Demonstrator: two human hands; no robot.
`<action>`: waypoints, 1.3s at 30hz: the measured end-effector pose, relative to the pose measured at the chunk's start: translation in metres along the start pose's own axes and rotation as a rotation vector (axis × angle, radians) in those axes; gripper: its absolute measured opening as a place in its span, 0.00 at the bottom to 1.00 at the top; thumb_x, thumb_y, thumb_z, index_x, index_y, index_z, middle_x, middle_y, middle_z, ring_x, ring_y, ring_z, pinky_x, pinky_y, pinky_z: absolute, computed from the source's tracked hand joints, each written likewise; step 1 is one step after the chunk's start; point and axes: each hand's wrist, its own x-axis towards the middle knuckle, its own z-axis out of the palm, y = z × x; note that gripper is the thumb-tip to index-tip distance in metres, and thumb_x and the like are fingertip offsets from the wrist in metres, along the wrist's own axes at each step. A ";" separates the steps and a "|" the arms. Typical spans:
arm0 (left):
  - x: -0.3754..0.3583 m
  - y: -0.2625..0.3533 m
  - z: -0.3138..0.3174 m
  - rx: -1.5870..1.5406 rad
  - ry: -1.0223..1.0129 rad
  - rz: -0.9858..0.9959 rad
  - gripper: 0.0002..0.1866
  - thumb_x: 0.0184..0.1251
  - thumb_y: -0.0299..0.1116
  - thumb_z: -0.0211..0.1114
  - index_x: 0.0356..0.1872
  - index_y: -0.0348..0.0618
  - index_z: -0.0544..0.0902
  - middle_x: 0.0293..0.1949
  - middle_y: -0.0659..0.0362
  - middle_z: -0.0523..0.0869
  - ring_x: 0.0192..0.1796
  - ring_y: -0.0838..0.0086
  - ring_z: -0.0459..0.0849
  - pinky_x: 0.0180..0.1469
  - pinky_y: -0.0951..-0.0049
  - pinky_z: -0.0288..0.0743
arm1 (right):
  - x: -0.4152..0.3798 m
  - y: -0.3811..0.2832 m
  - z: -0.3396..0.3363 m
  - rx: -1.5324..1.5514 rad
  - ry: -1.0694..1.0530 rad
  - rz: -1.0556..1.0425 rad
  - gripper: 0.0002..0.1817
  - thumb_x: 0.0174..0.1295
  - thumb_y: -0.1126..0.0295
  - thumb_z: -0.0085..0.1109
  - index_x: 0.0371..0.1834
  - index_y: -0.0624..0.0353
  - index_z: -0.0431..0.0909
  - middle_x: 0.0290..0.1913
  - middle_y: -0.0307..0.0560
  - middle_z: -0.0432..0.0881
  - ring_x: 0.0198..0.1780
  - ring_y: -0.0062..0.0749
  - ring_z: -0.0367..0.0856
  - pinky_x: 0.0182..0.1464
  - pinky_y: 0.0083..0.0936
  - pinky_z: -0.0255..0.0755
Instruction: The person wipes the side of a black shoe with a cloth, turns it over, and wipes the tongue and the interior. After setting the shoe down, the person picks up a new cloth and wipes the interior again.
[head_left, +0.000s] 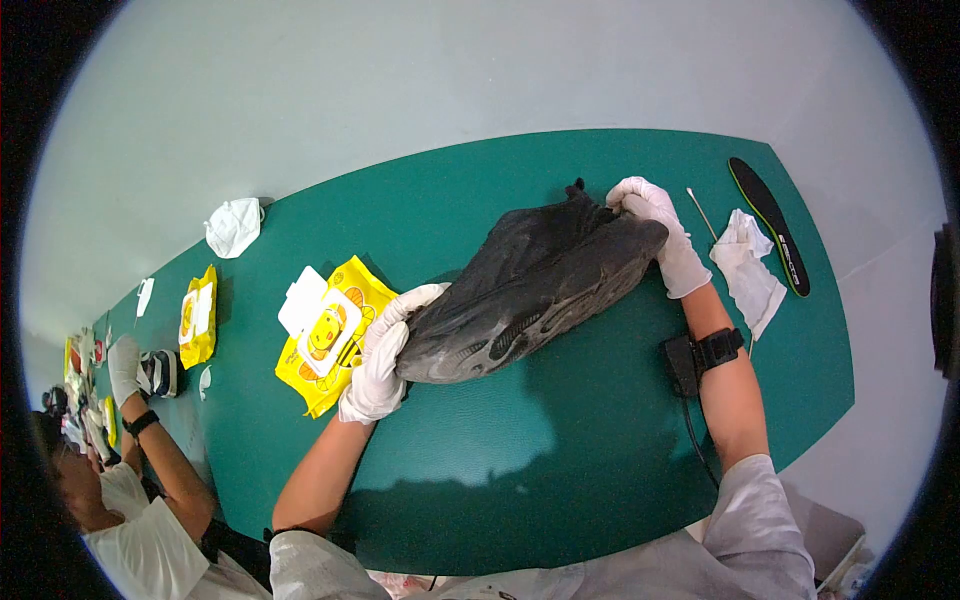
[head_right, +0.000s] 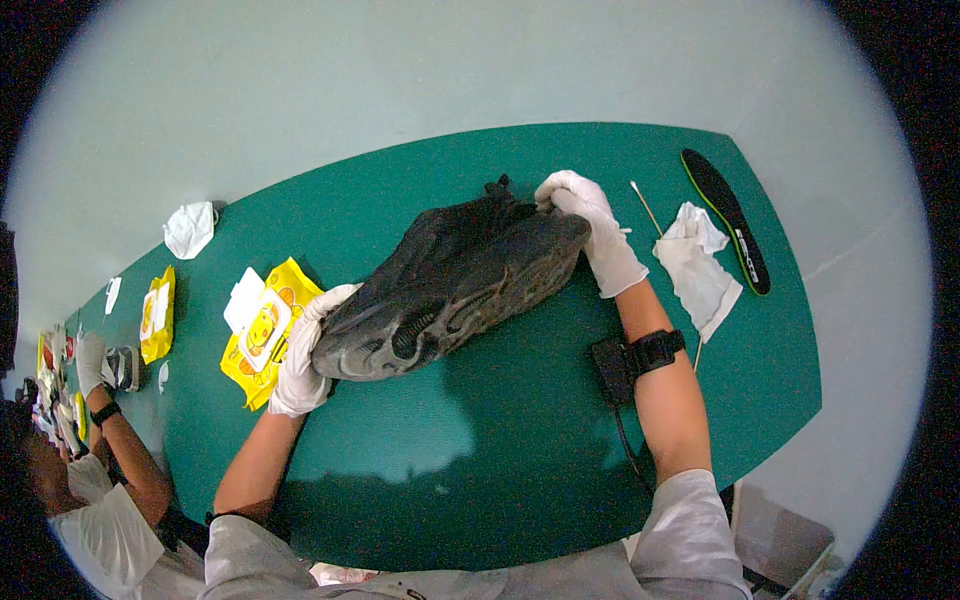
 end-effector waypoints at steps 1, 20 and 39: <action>0.000 0.001 0.000 0.027 -0.003 0.012 0.31 0.80 0.50 0.52 0.70 0.33 0.73 0.69 0.50 0.77 0.71 0.63 0.75 0.77 0.61 0.63 | 0.001 0.000 -0.001 -0.012 -0.010 -0.011 0.09 0.64 0.72 0.52 0.40 0.62 0.81 0.40 0.41 0.80 0.43 0.25 0.76 0.50 0.23 0.72; 0.001 0.005 0.004 0.016 -0.013 0.025 0.31 0.79 0.51 0.54 0.70 0.34 0.73 0.70 0.50 0.76 0.72 0.63 0.75 0.76 0.60 0.64 | -0.001 -0.007 0.004 -0.017 0.042 0.062 0.12 0.60 0.73 0.52 0.42 0.63 0.83 0.38 0.43 0.83 0.42 0.26 0.80 0.46 0.23 0.73; -0.001 0.009 0.004 0.050 0.050 -0.040 0.33 0.79 0.55 0.51 0.67 0.34 0.75 0.68 0.48 0.77 0.70 0.61 0.75 0.77 0.59 0.62 | -0.005 -0.029 0.014 -0.149 -0.163 0.143 0.15 0.73 0.66 0.63 0.58 0.59 0.84 0.50 0.36 0.85 0.49 0.18 0.80 0.56 0.20 0.75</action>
